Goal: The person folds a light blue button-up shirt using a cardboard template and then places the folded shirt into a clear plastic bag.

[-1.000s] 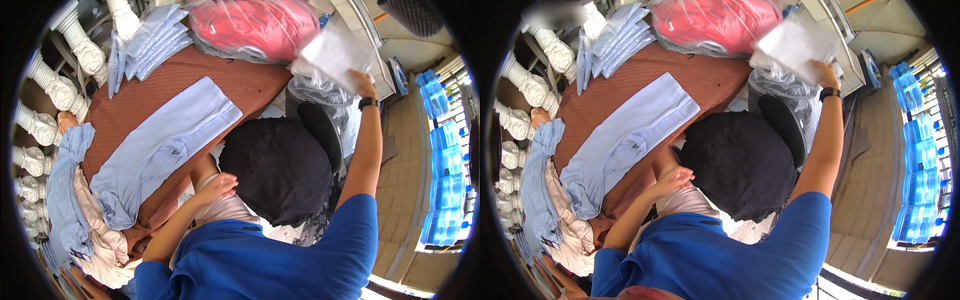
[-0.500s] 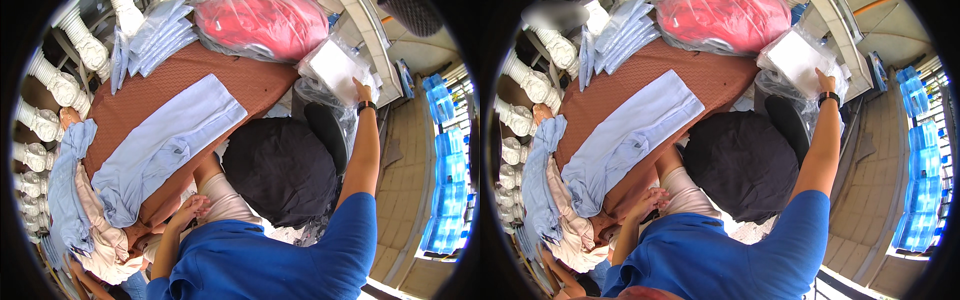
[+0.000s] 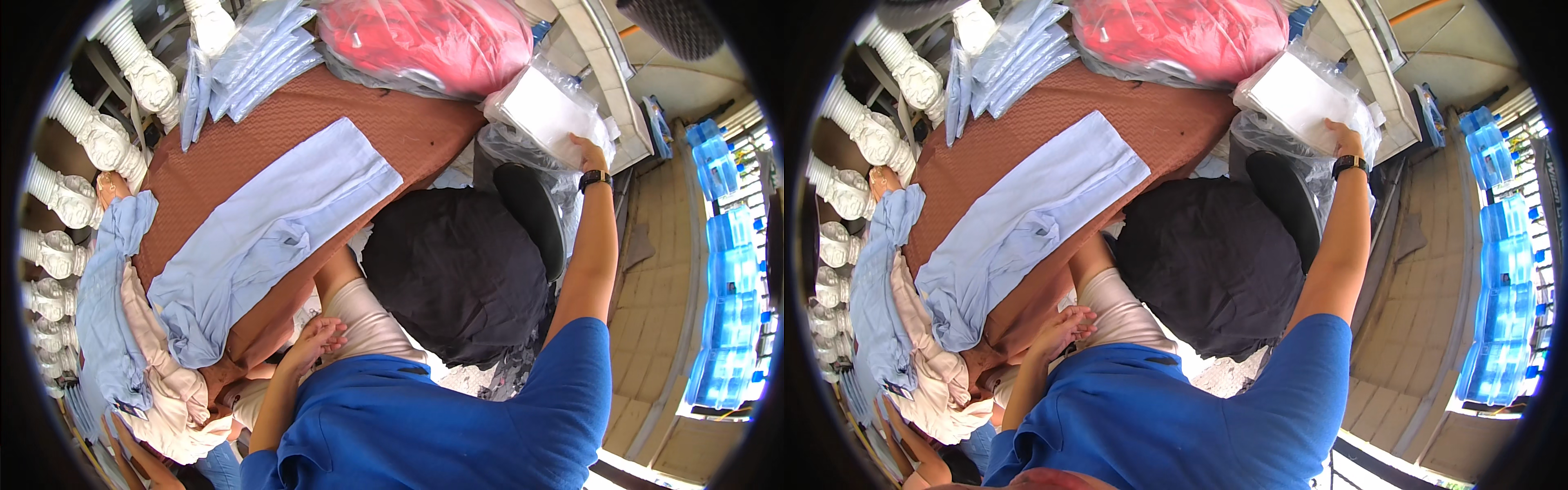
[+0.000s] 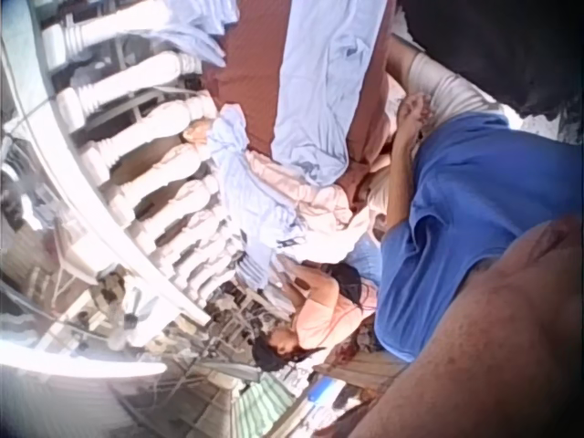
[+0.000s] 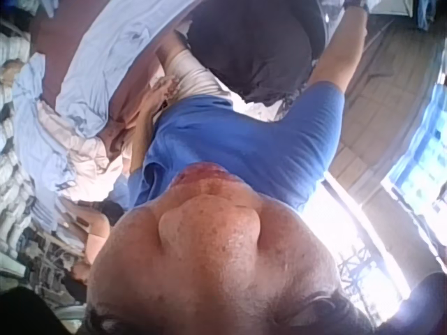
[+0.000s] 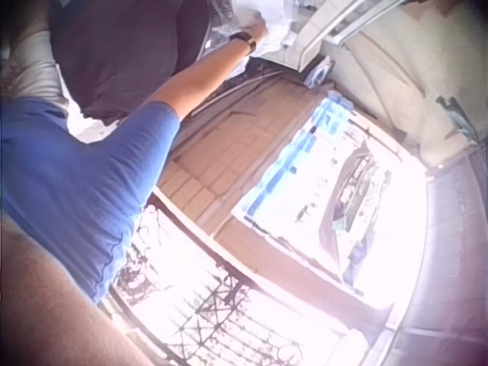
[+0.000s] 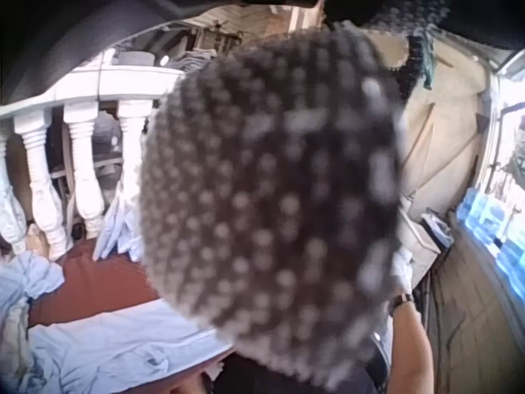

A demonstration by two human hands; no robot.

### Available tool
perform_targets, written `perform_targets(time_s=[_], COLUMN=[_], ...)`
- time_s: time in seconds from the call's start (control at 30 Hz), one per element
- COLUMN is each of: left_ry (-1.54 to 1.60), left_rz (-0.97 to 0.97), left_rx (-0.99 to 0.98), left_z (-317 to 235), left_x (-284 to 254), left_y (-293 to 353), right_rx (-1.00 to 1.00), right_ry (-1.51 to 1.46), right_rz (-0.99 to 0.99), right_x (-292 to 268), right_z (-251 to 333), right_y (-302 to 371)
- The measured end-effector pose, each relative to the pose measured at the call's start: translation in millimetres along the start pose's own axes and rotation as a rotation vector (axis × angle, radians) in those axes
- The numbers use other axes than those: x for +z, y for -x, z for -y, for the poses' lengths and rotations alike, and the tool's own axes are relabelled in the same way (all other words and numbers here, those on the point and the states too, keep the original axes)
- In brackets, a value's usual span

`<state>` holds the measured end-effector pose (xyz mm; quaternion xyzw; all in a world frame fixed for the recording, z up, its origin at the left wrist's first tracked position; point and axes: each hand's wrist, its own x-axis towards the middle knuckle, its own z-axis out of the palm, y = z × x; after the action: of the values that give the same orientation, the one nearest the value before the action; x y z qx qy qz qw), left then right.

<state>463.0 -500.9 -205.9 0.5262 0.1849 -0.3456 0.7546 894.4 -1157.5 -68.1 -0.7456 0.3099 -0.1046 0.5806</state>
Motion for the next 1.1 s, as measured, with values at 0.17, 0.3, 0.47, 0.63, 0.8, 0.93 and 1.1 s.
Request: perform_targets(time_s=[0.17,0.3,0.47,0.63,0.8,0.93,1.1], left_ry=[0.009,-0.004,0.022,0.053,0.061,0.044,0.091], left_rz=[-0.064,0.002,-0.025,-0.059,-0.056,-0.001,-0.177], left_rx=[-0.026,-0.038,-0.018,0.000,0.005,0.013,0.220], left_z=[16.2,12.9,15.9,22.1,20.7,14.5,17.7], left_x=[-9.0,-2.2,-1.1,-11.9,-13.5,-6.8,-8.1], left_y=[8.8,-7.6,-0.5,2.2,1.1,-9.0,18.4], right_rx=[-0.271,-0.313,-0.202,-0.085,-0.094,-0.300,-0.674], right_ry=[-0.010,0.621,0.452,0.336,0.241,0.566,0.578], right_rz=[-0.054,-0.078,-0.134,-0.160,-0.178,-0.513,-0.384], right_x=[62.0,26.5,43.1,24.5,23.4,-32.3,61.1], right_z=[22.7,4.2,-9.0,11.5,15.4,15.2,19.9], right_y=[0.9,-69.4,-58.2,-11.8,8.2,-37.4,51.2])
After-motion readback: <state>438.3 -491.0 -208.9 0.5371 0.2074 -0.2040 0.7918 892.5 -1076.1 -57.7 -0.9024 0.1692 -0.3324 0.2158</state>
